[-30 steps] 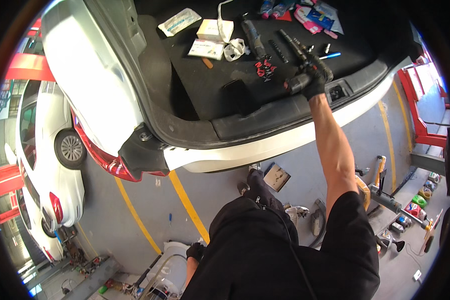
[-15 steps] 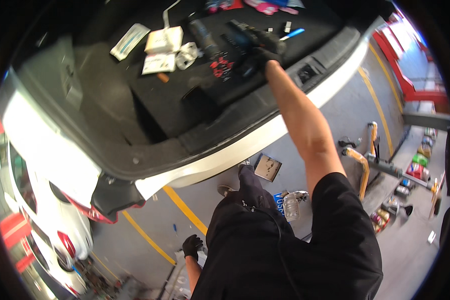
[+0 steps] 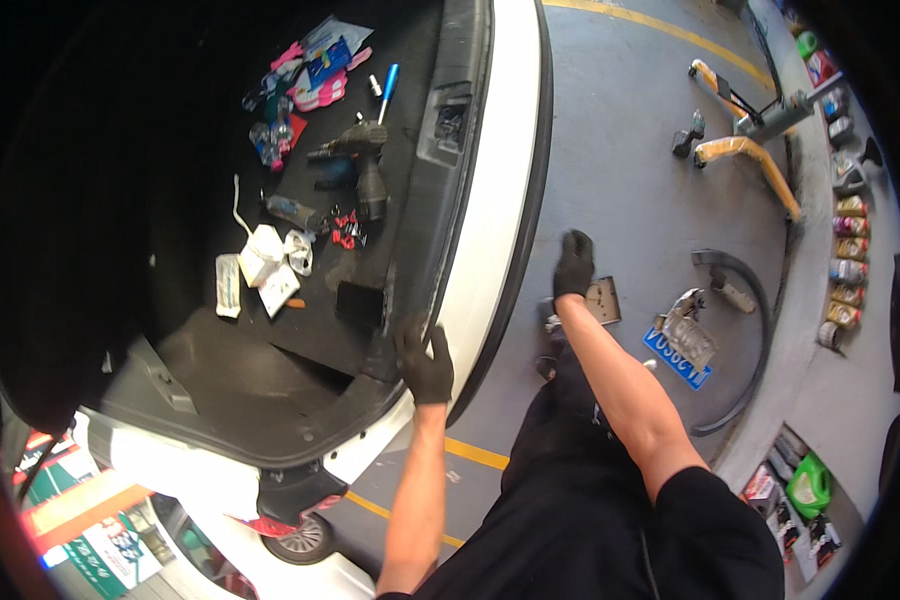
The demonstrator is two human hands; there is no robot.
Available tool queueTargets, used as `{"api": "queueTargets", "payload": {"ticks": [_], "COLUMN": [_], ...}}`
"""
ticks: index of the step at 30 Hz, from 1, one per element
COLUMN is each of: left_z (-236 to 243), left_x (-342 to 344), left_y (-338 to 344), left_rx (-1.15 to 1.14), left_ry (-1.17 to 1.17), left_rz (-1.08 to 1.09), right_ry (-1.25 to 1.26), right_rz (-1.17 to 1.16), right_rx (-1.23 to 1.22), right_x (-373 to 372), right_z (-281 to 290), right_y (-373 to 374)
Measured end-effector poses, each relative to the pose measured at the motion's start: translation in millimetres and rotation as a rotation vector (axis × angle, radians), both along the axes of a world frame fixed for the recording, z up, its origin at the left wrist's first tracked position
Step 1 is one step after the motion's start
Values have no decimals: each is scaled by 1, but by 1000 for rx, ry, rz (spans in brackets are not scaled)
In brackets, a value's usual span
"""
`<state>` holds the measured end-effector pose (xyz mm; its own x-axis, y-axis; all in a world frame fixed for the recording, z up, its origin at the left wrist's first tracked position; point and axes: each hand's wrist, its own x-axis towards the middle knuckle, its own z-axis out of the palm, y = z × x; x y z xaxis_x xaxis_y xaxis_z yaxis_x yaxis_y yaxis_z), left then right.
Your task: The person uses a cordless impact driver to remove screws from the rear bumper and trunk area of a white car. They then sit on the floor and work on the rear wheel well, removing and installing fasteners by hand and with the impact driver.
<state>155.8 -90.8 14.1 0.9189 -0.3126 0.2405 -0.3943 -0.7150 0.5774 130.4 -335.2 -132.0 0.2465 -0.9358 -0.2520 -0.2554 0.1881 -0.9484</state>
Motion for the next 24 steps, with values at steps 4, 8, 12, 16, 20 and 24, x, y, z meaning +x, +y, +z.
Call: {"api": "queueTargets", "payload": {"ticks": [4, 8, 12, 16, 20, 24], "left_z": [-19, -66, -79, -100, -90, -91], "left_x": [107, 176, 168, 177, 181, 179], "left_y": [-67, -78, -56, -51, -60, -60], "left_rx": [273, 396, 530, 416, 470, 445], "left_ry": [-394, -111, -2, 36, -20, -90], "left_rz": [-152, 77, 271, 206, 131, 95], "right_ry": [201, 221, 110, -174, 77, -14], "right_rz": [-146, -175, -226, -453, -38, -8], "right_rx": [43, 32, -103, -19, -237, -101], "right_x": [-36, 0, 33, 63, 136, 138], "right_z": [-56, -95, -95, -109, -41, -34], "right_y": [-14, 0, -56, -93, -34, -35]}}
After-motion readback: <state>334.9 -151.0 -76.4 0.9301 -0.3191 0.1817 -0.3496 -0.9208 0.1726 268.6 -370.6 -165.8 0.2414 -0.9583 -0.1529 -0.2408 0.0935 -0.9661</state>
